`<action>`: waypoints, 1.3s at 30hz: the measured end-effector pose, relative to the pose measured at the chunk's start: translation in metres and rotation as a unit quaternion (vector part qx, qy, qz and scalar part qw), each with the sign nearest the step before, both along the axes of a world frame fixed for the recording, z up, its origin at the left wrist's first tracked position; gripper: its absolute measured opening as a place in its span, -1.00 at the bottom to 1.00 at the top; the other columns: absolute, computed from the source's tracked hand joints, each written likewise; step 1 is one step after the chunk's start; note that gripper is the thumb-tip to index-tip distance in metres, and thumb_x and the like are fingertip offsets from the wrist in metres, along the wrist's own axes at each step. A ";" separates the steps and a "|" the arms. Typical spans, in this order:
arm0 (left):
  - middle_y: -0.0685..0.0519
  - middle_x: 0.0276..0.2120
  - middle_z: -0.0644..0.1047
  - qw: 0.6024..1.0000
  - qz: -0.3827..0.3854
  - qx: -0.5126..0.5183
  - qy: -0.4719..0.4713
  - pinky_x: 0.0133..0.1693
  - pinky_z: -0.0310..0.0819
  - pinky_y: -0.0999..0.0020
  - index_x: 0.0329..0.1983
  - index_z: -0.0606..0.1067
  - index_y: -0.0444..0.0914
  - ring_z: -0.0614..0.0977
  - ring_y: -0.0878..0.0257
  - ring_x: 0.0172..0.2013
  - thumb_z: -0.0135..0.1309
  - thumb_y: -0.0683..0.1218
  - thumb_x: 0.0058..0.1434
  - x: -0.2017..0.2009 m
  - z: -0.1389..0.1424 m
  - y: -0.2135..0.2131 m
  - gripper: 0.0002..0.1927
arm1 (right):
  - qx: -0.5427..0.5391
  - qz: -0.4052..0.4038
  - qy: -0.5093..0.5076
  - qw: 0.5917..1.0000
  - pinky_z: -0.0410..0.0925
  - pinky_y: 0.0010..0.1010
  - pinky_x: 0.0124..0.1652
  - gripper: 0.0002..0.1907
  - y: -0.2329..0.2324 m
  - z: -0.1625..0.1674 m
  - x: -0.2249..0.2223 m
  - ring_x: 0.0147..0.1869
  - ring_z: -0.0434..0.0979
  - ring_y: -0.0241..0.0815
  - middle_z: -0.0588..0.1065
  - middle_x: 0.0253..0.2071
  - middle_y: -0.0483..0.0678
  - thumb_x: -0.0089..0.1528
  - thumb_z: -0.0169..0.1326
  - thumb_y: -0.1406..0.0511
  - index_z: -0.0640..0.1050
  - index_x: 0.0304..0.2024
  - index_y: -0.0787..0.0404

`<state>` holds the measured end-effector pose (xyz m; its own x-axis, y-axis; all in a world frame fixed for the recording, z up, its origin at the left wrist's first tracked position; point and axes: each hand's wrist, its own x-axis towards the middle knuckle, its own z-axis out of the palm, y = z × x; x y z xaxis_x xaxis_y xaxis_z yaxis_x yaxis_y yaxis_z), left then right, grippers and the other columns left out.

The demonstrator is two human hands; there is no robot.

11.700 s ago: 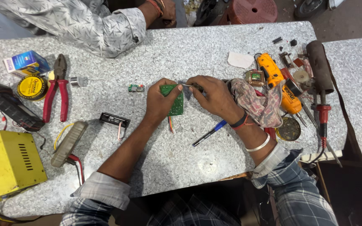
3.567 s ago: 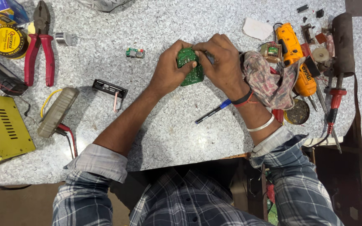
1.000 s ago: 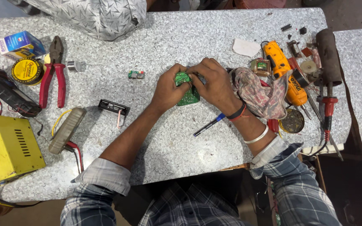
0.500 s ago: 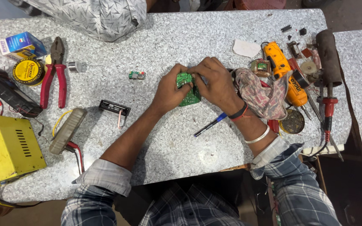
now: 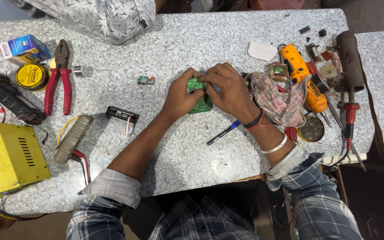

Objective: The person scrapes a green circuit board with a knife, then uses a soldering iron to work on the board's surface. The person handles the board and tools while sitting on the floor.

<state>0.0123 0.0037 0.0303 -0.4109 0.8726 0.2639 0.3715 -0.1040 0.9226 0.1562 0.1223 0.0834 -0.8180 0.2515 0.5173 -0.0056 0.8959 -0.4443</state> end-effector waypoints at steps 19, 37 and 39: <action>-0.07 -0.14 0.53 0.992 -0.022 -0.002 -0.123 -0.19 0.59 0.33 0.28 0.18 -0.28 0.63 0.23 -0.16 0.10 -0.26 0.17 0.001 0.002 0.000 -0.38 | -0.369 0.029 0.018 0.929 0.35 -0.64 -0.31 -0.84 0.024 -0.021 0.002 -0.27 0.47 -0.49 0.56 -0.28 -0.16 0.37 0.20 0.36 0.57 -0.04 0.32; 0.25 -0.44 0.48 0.988 -0.037 -0.003 -0.151 -0.45 0.30 0.52 -0.09 0.53 -0.26 0.40 0.53 -0.47 0.26 0.03 0.32 0.003 -0.010 -0.003 -0.71 | -0.602 -0.024 0.125 0.788 0.16 -0.64 -0.55 -0.82 0.031 -0.017 0.005 -0.47 0.44 -0.44 0.50 -0.36 -0.19 0.41 0.14 0.24 0.54 -0.09 0.23; 0.26 -0.50 0.47 0.985 -0.029 0.017 -0.170 -0.52 0.26 0.53 -0.15 0.55 -0.23 0.39 0.53 -0.54 0.25 0.03 0.29 0.003 -0.011 -0.002 -0.75 | -0.600 -0.016 0.143 0.787 0.16 -0.63 -0.55 -0.82 0.032 -0.019 0.004 -0.47 0.43 -0.43 0.50 -0.36 -0.18 0.41 0.15 0.24 0.54 -0.08 0.22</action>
